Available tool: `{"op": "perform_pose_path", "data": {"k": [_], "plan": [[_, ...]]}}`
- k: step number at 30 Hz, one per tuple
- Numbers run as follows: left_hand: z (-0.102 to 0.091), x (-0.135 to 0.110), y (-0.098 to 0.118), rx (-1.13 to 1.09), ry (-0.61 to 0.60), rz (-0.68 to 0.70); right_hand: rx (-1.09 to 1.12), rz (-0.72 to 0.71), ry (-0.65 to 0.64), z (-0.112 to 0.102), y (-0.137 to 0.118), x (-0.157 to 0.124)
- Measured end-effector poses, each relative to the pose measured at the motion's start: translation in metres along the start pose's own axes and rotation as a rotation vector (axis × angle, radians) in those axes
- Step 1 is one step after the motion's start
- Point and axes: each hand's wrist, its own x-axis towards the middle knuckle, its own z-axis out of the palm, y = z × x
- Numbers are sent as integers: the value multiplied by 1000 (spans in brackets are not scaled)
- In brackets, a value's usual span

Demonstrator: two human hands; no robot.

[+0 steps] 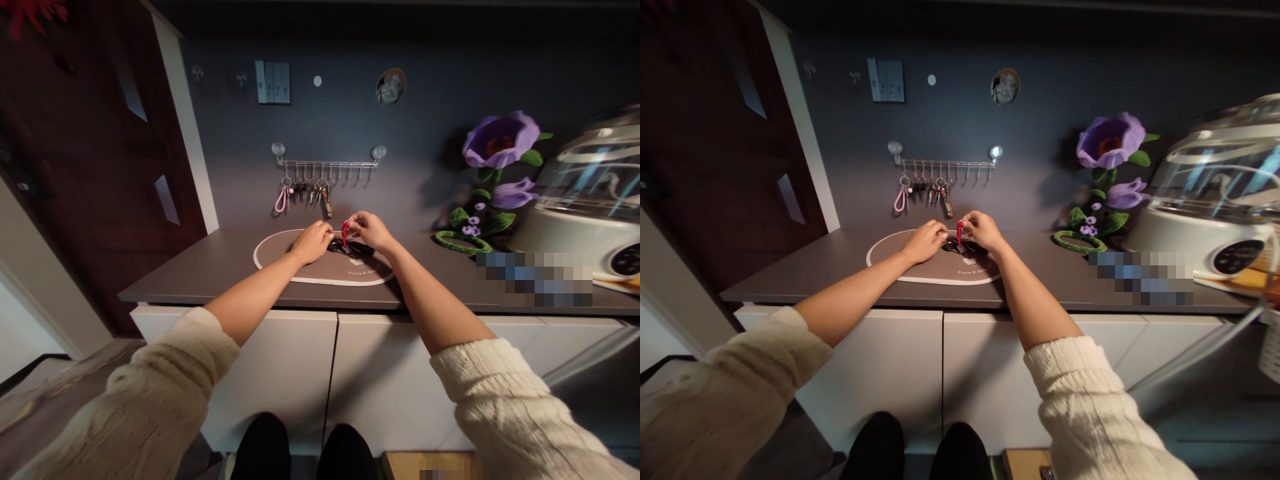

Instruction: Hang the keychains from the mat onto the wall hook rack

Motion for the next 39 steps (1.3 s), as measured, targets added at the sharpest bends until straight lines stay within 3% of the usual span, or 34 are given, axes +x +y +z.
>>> {"op": "perform_pose_path", "data": {"k": [9, 20, 29, 34, 39], "plan": [[-1, 1, 9, -67, 51, -29, 373, 130, -75, 8, -18, -7], [3, 3, 7, -312, 87, -111, 394, 121, -111, 14, -18, -10], [-4, 3, 7, -242, 143, -23, 455, 115, -66, 17, -16, -10], [-7, 5, 6, -305, 196, -118, 562, 115, -51, 16, -15, -9], [-8, 11, 4, -548, 240, -185, 620, 120, -149, 19, -8, -8]]}}
